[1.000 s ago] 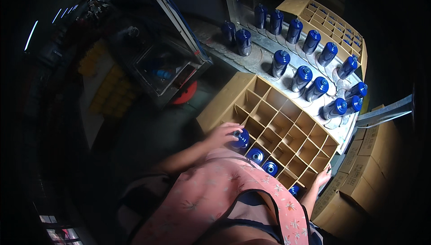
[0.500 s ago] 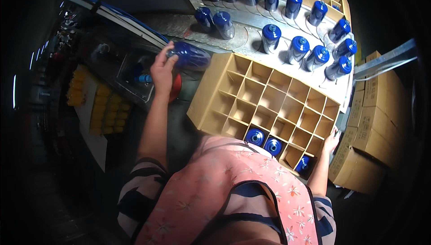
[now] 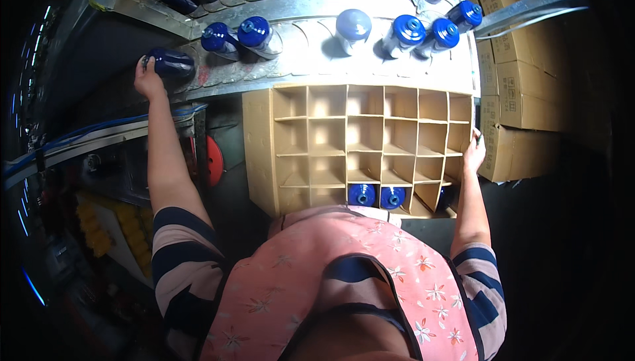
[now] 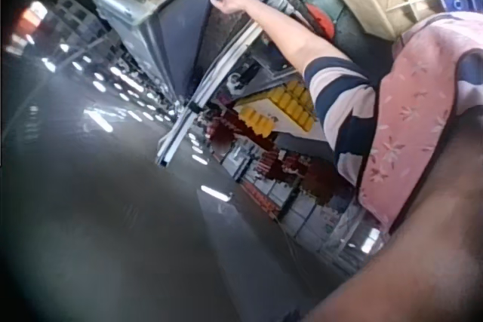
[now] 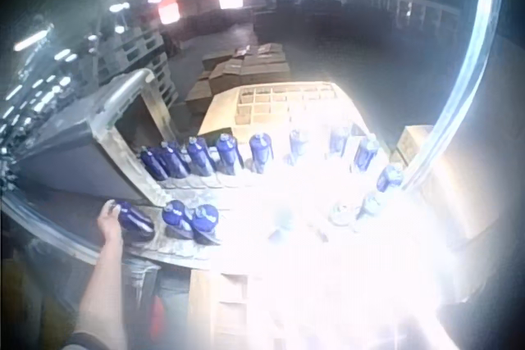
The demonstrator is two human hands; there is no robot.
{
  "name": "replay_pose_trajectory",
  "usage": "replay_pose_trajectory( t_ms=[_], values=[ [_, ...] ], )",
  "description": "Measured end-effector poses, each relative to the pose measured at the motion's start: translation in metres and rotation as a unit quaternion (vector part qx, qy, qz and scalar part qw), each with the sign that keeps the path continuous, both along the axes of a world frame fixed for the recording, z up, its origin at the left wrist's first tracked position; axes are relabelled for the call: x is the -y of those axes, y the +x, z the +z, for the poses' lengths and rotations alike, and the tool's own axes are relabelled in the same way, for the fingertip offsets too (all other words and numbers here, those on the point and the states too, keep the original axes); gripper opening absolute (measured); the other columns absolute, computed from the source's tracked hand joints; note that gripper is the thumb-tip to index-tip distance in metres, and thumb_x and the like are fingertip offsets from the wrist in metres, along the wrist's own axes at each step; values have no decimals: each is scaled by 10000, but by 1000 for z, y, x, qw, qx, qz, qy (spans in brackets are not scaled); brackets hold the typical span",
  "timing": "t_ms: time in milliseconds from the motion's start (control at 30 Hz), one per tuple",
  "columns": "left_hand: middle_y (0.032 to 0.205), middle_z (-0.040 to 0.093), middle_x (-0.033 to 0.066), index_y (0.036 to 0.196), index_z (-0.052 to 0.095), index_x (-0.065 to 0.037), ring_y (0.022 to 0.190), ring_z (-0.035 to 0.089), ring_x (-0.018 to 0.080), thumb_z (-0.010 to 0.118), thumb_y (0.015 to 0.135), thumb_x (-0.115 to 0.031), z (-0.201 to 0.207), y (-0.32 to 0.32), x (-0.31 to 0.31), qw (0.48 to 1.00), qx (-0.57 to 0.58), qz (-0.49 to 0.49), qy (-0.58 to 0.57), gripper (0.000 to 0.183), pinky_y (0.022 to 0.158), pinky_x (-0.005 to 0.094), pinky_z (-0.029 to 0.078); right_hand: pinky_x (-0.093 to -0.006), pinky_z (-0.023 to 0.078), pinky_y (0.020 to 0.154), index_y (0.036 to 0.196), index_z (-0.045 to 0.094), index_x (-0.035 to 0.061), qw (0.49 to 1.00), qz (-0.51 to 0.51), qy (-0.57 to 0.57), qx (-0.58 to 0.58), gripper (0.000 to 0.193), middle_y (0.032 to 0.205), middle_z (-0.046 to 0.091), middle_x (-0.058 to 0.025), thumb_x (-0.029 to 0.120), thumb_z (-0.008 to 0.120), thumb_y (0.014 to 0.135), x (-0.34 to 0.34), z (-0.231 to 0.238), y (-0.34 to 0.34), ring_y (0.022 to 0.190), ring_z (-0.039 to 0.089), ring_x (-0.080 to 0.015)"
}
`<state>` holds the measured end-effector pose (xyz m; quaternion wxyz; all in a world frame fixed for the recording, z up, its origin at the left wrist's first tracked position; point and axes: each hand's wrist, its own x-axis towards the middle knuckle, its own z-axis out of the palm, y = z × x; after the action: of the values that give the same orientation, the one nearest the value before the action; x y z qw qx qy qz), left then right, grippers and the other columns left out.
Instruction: The person places blue plastic bottles from a conveyor belt into a cardboard box with internal dividers. After filling the box, they close the flaps and move the completed box aside.
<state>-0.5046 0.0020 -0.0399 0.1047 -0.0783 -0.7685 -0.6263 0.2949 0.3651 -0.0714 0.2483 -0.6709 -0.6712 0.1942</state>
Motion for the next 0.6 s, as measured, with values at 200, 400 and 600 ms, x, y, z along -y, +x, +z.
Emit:
replay_pose_trajectory(
  t_ms=[200,400,600],
  values=[
    [969,719,120,1094,683,-14,855,671,179,740,813,-161,-53,0,-60,992,-51,-1,-116,323,800,296,498,-344,475,855,1158,647,109,1000,19,7,12,265,1057,688,-116,227,458,1014,-37,-39,37,955,648,-253],
    [977,716,137,1116,679,-37,869,678,206,727,819,-187,-54,16,-61,995,-32,-38,-89,337,803,313,496,-328,459,875,1131,658,73,999,9,7,-47,307,1008,689,-109,282,461,1022,-7,-34,28,940,624,-199],
    [1061,694,135,1133,686,-107,963,661,261,754,786,-209,-24,46,-74,979,72,-69,-176,367,854,352,494,-338,462,859,1123,653,74,1000,-1,21,-1,296,1008,684,-133,272,460,1017,11,2,27,925,628,-230]
  ],
)
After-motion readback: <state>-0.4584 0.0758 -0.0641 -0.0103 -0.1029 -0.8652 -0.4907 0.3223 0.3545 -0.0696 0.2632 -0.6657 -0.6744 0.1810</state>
